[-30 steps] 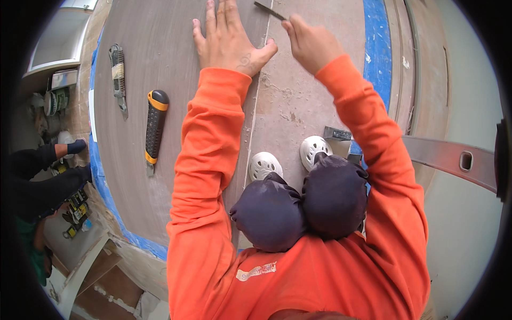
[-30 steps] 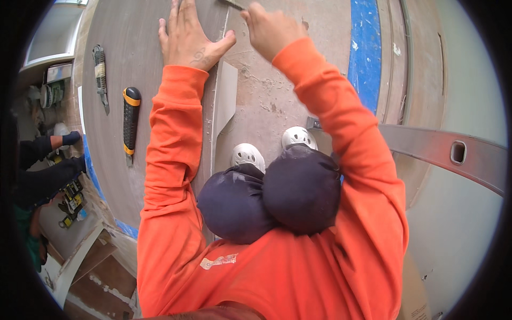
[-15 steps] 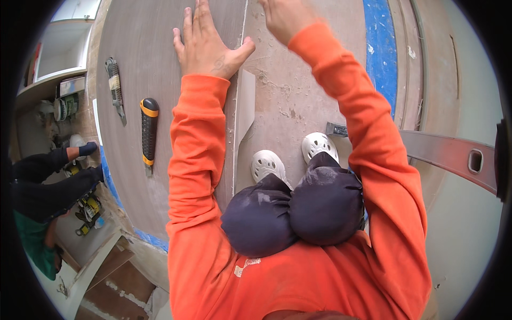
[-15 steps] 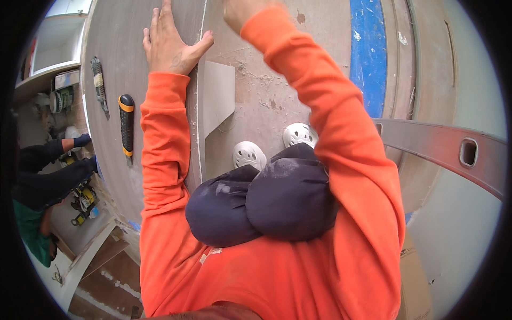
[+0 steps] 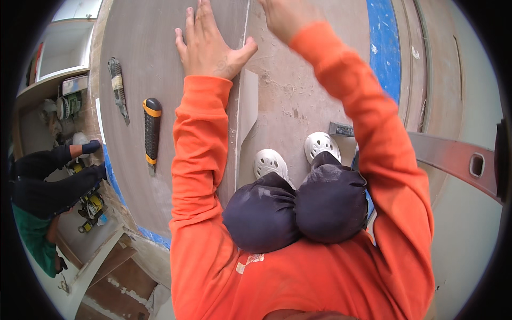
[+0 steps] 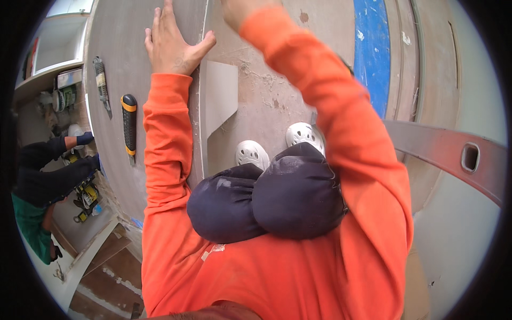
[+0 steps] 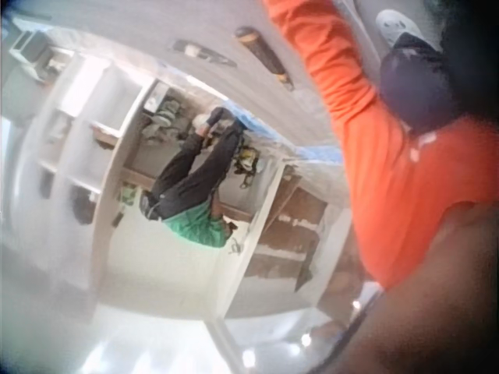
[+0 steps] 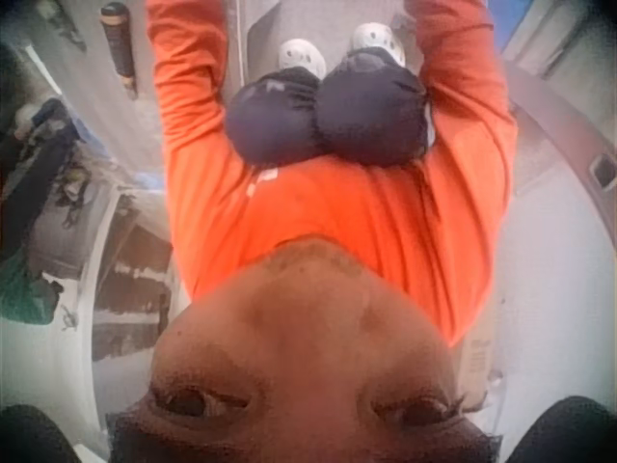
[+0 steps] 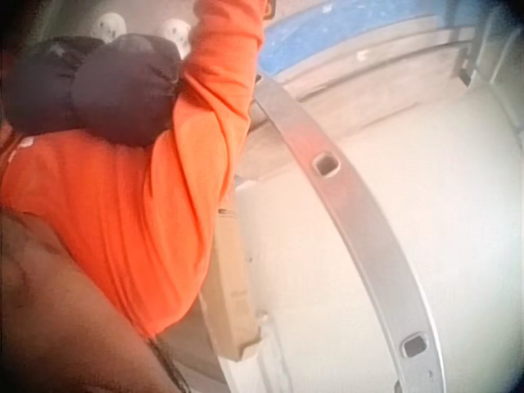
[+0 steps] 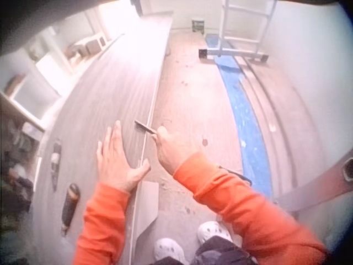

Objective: The person kneels on the floor and uses a utility knife to score a line on a large sheet of laminate flooring. They then use a metal file to smooth the cut edge and remove burrs along the scored line.

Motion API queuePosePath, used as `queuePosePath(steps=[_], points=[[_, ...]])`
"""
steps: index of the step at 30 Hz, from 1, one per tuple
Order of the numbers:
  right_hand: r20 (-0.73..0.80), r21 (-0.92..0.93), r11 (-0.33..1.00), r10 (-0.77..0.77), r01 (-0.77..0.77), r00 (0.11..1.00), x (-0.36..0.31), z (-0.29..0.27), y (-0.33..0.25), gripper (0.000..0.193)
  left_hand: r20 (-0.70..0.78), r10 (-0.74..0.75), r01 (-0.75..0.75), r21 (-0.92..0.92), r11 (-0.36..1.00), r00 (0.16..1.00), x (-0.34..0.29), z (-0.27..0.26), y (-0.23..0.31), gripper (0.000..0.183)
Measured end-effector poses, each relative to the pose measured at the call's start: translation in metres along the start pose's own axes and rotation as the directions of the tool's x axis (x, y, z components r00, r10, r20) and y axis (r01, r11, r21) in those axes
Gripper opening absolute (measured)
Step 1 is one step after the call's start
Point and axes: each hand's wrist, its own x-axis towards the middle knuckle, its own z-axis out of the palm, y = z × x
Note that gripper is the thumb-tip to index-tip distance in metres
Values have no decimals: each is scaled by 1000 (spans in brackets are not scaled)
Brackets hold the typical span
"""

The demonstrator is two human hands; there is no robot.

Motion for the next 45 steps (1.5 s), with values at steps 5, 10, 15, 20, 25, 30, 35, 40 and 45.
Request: queuePosePath(steps=[5, 10, 15, 20, 25, 30, 35, 40, 45], points=[[39, -45, 998, 54, -52, 998, 6, 3, -11, 29, 32, -40, 39, 14, 999, 999, -2, -7, -6, 110], [-14, 5, 1000, -4, 4, 1000, 5, 7, 13, 30, -3, 1, -1, -34, 999, 1000, 1, 1, 5, 108], [64, 17, 998, 52, -53, 997, -24, 19, -7, 32, 4, -26, 26, 3, 1000, 1000, -1, -4, -4, 109], [-84, 30, 999, 20, -18, 996, 14, 12, 4, 32, 10, -14, 14, -20, 1000, 1000, 3, -2, 5, 110], [95, -35, 999, 34, -31, 995, -17, 13, -14, 33, -10, -32, 33, 46, 998, 999, -1, -7, -5, 110], [-160, 1, 1000, 28, -29, 987, 45, 12, 4, 31, -36, 11, -14, -89, 996, 999, 4, 5, -2, 102], [-18, 186, 983, 6, -3, 1000, -19, 27, -12, 27, 2, 62, -62, -26, 998, 998, 1, 3, -15, 97], [-122, 315, 949, 23, 17, 992, -14, 40, 0, 28, 57, 182, -178, -66, 982, 982, 3, -7, -22, 95], [-145, 442, 897, 46, 23, 988, -19, 63, 8, 28, 64, 185, -182, -46, 982, 981, 4, -7, -20, 95]])
